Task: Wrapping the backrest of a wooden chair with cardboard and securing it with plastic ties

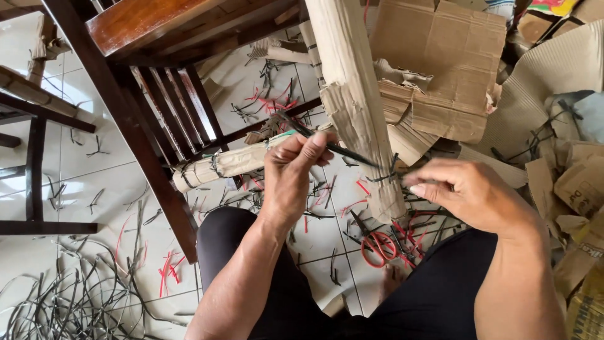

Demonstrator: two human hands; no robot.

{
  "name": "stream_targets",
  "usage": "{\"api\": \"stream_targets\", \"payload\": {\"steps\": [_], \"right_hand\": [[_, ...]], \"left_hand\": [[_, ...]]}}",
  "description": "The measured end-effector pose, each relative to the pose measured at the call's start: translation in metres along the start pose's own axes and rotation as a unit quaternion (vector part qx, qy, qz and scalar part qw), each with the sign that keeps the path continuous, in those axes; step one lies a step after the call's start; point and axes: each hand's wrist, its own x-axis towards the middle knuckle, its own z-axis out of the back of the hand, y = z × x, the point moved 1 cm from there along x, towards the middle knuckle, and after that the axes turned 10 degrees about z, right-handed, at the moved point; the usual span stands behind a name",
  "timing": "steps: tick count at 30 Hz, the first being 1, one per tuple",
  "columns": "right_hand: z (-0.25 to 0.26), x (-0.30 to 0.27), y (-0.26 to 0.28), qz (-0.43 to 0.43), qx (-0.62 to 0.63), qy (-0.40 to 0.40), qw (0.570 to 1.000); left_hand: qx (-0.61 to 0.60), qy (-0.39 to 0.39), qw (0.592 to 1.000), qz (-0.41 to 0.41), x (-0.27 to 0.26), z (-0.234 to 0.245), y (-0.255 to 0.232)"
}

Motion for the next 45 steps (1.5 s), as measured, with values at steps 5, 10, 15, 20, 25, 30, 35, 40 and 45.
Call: {"api": "stream_targets", "payload": {"steps": [5, 10, 15, 20, 25, 30, 35, 40, 45], "right_hand": [[-0.026, 0.007, -0.001, 0.046, 0.080, -0.210, 0.973], [-0.049, 0.021, 0.016, 0.036, 0.183, -0.223, 0.957], [-0.054, 0.022, 0.009, 0.019, 0.191, -0.230, 0.954], [-0.067, 0.020, -0.001, 0.006, 0.247, -0.221, 0.943], [-0.060, 0.026, 0.013, -0.010, 0.232, -0.223, 0.947], [-0.062, 0.029, 0.016, -0.007, 0.262, -0.229, 0.938], [-0.067, 0.029, 0.015, -0.011, 0.277, -0.233, 0.932], [-0.070, 0.030, 0.022, -0.019, 0.362, -0.210, 0.908], [-0.069, 0.029, 0.018, -0.021, 0.295, -0.185, 0.937]], "left_hand": [[0.018, 0.040, 0.999, 0.002, 0.005, -0.012, 0.029], [0.031, 0.071, 0.997, 0.014, 0.002, -0.027, 0.039], [0.056, 0.079, 0.995, 0.025, -0.001, -0.028, 0.043], [0.056, 0.086, 0.993, 0.052, 0.001, -0.023, 0.047], [0.064, 0.094, 0.992, 0.048, 0.000, -0.020, 0.044], [0.067, 0.104, 0.991, 0.053, 0.000, -0.019, 0.043], [0.093, 0.114, 0.989, 0.029, -0.003, -0.019, 0.046], [0.122, 0.094, 0.988, 0.019, -0.005, -0.015, 0.042], [0.214, 0.039, 0.973, -0.078, -0.009, -0.008, 0.018]]}}
